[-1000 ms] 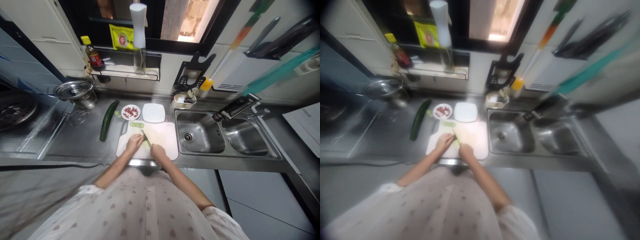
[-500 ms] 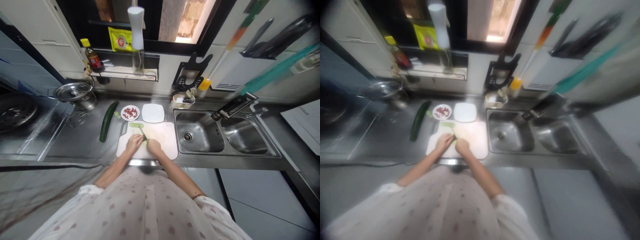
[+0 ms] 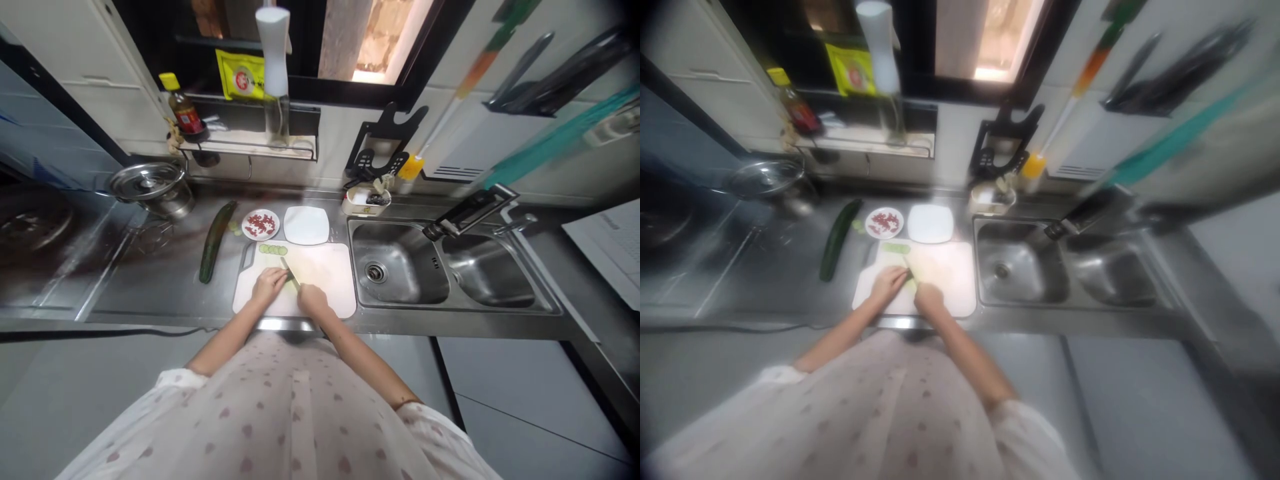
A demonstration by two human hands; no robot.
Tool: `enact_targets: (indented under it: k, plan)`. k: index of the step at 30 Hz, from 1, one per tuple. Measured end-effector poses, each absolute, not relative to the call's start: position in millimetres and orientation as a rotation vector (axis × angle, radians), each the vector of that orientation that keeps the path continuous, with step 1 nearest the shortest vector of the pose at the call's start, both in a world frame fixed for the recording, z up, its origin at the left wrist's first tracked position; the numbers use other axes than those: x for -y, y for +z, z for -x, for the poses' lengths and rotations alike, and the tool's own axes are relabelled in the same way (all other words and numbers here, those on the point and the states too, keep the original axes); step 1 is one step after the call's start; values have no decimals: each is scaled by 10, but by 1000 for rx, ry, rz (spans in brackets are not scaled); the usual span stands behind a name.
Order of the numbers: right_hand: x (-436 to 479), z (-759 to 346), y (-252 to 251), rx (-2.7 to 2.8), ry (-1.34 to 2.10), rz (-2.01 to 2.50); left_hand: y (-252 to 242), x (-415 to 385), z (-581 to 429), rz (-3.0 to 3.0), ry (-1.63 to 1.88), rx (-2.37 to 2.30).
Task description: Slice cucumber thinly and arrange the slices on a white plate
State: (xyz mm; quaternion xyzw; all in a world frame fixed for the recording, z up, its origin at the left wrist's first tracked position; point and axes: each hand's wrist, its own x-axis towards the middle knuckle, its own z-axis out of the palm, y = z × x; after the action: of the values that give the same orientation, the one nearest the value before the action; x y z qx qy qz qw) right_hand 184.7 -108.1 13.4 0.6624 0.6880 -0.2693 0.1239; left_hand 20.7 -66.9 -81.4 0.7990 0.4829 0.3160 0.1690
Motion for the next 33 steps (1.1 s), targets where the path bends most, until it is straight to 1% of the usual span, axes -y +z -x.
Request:
enact_targets:
  k: [9, 25, 33]
  plan:
    - [963, -1792, 133, -2029, -837, -1966, -798, 669, -211, -2292, 893, -1370]
    - [965, -1822, 101, -2051, -820, -1910, -776, 674, -213, -2269, 898, -1363]
    - [946, -1787, -2, -2071, -790, -1963, -759, 684, -225, -2265, 917, -1364]
